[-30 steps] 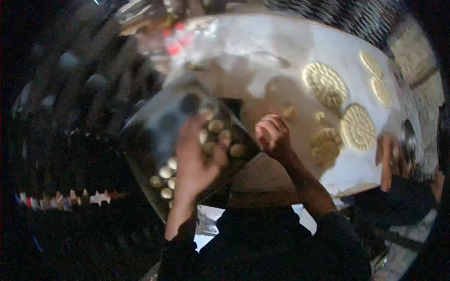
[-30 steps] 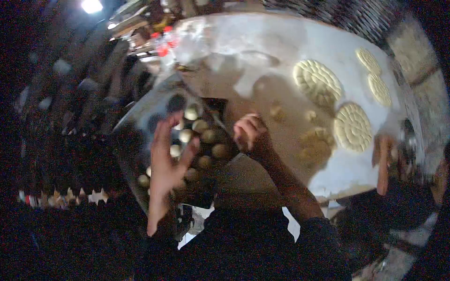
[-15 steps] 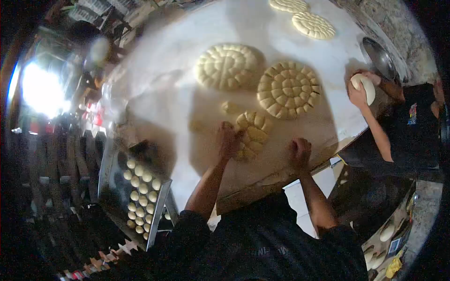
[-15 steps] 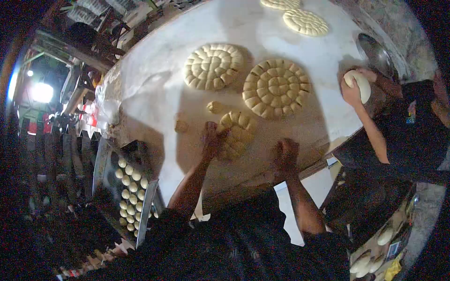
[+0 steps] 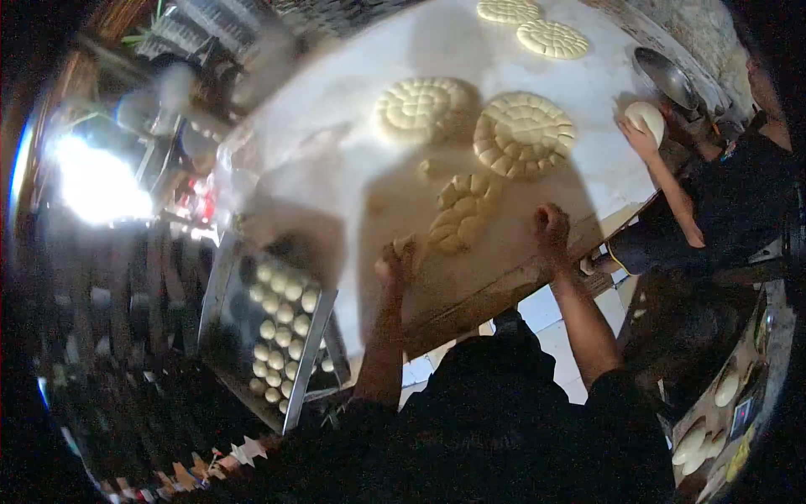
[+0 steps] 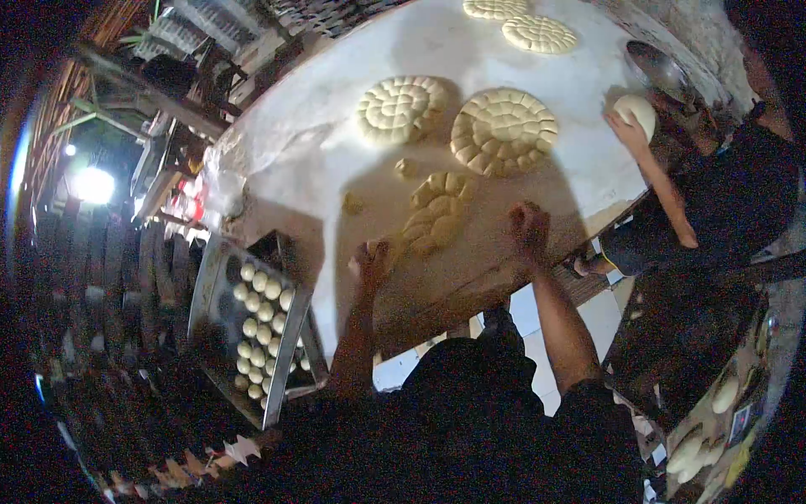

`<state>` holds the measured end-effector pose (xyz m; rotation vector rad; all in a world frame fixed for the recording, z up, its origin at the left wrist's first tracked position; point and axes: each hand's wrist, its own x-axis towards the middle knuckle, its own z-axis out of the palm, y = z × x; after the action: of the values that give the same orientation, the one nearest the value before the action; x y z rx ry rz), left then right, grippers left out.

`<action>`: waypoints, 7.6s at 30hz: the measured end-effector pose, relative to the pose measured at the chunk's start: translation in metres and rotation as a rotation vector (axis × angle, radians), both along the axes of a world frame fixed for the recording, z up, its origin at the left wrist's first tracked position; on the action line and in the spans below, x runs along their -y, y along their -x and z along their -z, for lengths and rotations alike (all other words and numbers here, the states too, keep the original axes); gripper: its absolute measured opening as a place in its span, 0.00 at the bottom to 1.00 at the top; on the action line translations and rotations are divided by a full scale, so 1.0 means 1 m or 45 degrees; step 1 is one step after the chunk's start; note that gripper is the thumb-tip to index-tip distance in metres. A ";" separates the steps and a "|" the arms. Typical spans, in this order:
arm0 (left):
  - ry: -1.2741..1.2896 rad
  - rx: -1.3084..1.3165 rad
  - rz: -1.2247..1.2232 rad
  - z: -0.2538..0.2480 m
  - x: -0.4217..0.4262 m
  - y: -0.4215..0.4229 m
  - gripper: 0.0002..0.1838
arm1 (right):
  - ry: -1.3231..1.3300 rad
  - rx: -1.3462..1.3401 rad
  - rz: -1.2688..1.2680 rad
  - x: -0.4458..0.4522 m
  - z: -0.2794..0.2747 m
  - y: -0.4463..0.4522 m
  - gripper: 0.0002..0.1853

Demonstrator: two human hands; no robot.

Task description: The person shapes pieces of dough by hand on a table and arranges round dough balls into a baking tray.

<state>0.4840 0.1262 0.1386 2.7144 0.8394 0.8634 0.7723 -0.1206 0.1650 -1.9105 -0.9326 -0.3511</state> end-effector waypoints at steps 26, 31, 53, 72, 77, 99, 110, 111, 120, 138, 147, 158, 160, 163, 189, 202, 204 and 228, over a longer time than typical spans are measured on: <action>0.634 -0.345 0.060 -0.048 0.064 0.126 0.24 | 0.396 -0.284 -0.313 0.044 -0.031 0.029 0.13; 0.043 -0.255 -0.231 -0.111 0.042 0.009 0.16 | 0.625 0.504 -0.488 -0.004 -0.026 -0.017 0.14; 0.540 -0.922 -0.036 -0.063 0.068 0.054 0.19 | 0.793 0.194 -0.733 0.034 0.012 -0.003 0.12; 1.127 0.150 0.020 -0.226 0.051 0.233 0.21 | 0.806 -1.045 -0.227 -0.026 -0.082 0.035 0.11; 0.359 0.005 -0.343 -0.170 -0.087 0.384 0.24 | 0.547 -0.887 -1.160 -0.198 -0.201 0.279 0.16; 1.358 0.028 0.410 -0.254 0.042 0.038 0.22 | 0.174 -0.259 -0.044 -0.040 -0.033 0.051 0.11; 1.396 -0.137 -0.242 -0.105 0.079 -0.113 0.22 | 0.242 0.028 0.160 0.010 -0.009 0.005 0.16; 1.479 -0.069 -0.259 -0.108 0.077 -0.109 0.21 | 0.248 -0.097 0.121 0.009 -0.017 0.006 0.17; 1.584 -0.481 -0.236 -0.093 0.047 -0.056 0.26 | 0.083 -0.261 0.107 0.007 -0.013 0.001 0.14; 1.014 0.823 0.026 -0.120 0.139 0.129 0.12 | -0.122 -1.713 -0.932 -0.028 -0.049 0.304 0.15; 1.154 0.680 -0.175 -0.047 0.101 0.102 0.13 | -0.551 -1.509 -0.055 -0.027 -0.049 0.172 0.13; 0.132 0.254 -0.073 -0.023 0.014 0.041 0.12 | 0.851 0.261 -0.620 -0.018 -0.032 -0.009 0.18; 0.622 -0.417 -0.101 -0.002 0.038 0.017 0.20 | 0.885 -0.269 -0.629 -0.051 -0.037 0.011 0.21; 0.298 -0.576 0.127 0.001 0.096 0.012 0.21 | 0.577 0.032 -0.824 -0.008 -0.002 0.060 0.14; 2.260 1.348 -0.412 -0.041 0.019 0.010 0.12 | 0.500 -0.071 -0.299 -0.058 -0.013 0.048 0.11; 0.394 -0.312 -0.317 -0.229 -0.011 0.365 0.18 | 0.825 -0.792 -0.811 -0.148 -0.195 0.229 0.14; -0.257 -0.748 -0.643 -0.216 -0.044 0.430 0.14 | 0.793 -0.307 -1.216 -0.197 -0.220 0.315 0.17; 1.133 0.085 0.563 -0.223 0.039 0.078 0.25 | 0.269 -0.201 0.038 -0.009 -0.024 0.027 0.14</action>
<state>0.4061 0.0867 0.3618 1.9388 0.4178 0.3463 0.7452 -0.1119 0.1889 -2.1121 -0.8647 -0.1199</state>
